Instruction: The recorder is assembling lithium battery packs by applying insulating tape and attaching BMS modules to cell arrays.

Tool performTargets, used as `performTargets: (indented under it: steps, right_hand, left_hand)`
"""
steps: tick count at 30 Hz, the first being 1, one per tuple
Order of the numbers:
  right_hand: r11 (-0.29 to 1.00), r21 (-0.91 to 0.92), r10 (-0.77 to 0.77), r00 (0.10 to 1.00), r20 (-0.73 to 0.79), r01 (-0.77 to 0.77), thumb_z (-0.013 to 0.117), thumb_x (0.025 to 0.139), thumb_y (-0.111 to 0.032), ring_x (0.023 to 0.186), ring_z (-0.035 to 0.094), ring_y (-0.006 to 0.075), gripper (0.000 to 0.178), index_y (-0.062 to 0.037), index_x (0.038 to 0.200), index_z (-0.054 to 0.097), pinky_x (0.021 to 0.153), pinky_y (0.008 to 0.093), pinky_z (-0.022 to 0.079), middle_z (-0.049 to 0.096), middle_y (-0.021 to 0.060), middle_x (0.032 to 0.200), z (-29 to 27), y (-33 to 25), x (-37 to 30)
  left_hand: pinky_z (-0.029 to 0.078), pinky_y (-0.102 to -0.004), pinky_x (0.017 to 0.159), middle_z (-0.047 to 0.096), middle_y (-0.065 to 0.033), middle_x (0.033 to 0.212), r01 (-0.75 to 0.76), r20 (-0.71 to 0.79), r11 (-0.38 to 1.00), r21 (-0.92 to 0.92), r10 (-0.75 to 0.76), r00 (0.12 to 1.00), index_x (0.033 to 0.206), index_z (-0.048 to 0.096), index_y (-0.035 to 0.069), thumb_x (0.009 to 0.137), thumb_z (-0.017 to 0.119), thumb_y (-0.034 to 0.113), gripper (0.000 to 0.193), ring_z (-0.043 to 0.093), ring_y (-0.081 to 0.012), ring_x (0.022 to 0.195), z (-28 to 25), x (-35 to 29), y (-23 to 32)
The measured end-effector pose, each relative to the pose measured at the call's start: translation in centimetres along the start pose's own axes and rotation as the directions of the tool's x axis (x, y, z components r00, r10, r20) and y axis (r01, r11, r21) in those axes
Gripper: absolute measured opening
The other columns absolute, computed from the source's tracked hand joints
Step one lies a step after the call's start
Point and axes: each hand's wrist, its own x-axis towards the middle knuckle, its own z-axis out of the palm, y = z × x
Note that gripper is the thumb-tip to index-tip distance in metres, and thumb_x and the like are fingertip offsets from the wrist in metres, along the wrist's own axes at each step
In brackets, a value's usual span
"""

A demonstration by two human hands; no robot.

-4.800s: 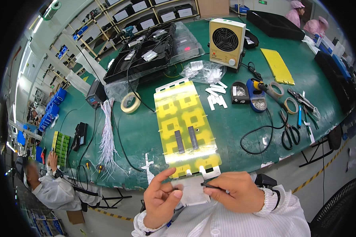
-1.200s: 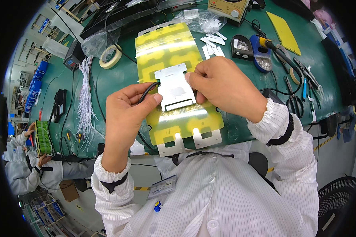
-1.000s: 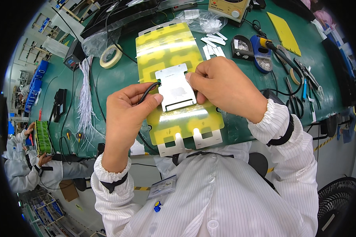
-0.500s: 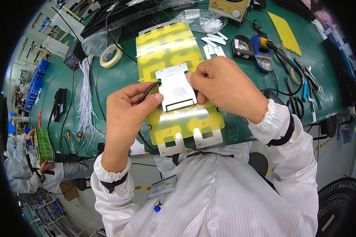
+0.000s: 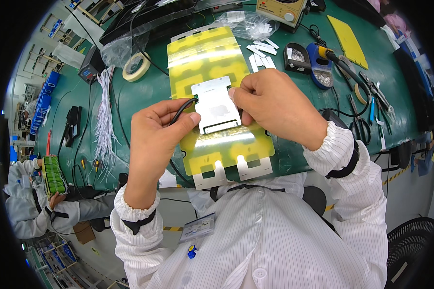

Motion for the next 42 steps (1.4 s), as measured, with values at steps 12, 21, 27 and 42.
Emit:
performTargets:
  steps: [12,21,27,42]
  right_hand:
    - [1.0,0.0,0.025,0.999,0.021,-0.025,0.061,0.099,-0.023,0.055,0.057,0.006,0.033,0.0014,0.078,0.066,0.05,0.0222,0.041,0.063,0.0028,0.062,-0.06,-0.25,-0.06]
    - [1.0,-0.019,0.023,0.999,0.025,-0.022,0.061,0.099,-0.022,0.054,0.056,0.0058,0.032,0.0009,0.078,0.066,0.05,0.022,0.04,0.063,0.0025,0.062,-0.14,-0.1,0.04]
    - [0.999,-0.024,0.028,0.999,0.03,-0.027,0.061,0.099,-0.023,0.055,0.056,0.0058,0.032,0.0012,0.078,0.066,0.05,0.0221,0.04,0.063,0.0026,0.062,-0.1,-0.05,0.07]
    - [1.0,-0.015,-0.007,1.0,-0.008,0.007,0.059,0.094,-0.025,0.051,0.056,0.0124,0.036,0.0047,0.075,0.068,0.051,0.0293,0.045,0.066,0.0081,0.06,0.05,0.16,0.1]
  left_hand:
    - [0.055,-0.0219,0.074,0.073,-0.014,0.095,-0.009,-0.006,1.0,-0.014,0.009,1.0,0.117,0.065,-0.014,0.086,0.074,0.002,0.036,0.069,-0.012,0.081,0.08,0.01,-0.28]
    - [0.055,-0.0221,0.074,0.073,-0.0138,0.096,-0.003,-0.007,1.0,0.004,0.003,1.0,0.117,0.065,-0.014,0.086,0.074,0.002,0.036,0.069,-0.0116,0.082,0.04,-0.03,-0.21]
    - [0.054,-0.0217,0.074,0.073,-0.0135,0.095,-0.006,-0.005,1.0,0.001,0.006,1.0,0.117,0.065,-0.014,0.086,0.074,0.002,0.036,0.069,-0.0114,0.081,0.04,-0.04,-0.3]
    - [0.054,-0.0215,0.074,0.073,-0.0132,0.095,-0.007,-0.003,1.0,-0.014,0.007,1.0,0.117,0.065,-0.014,0.085,0.075,0.002,0.037,0.069,-0.0113,0.082,0.01,-0.02,-0.34]
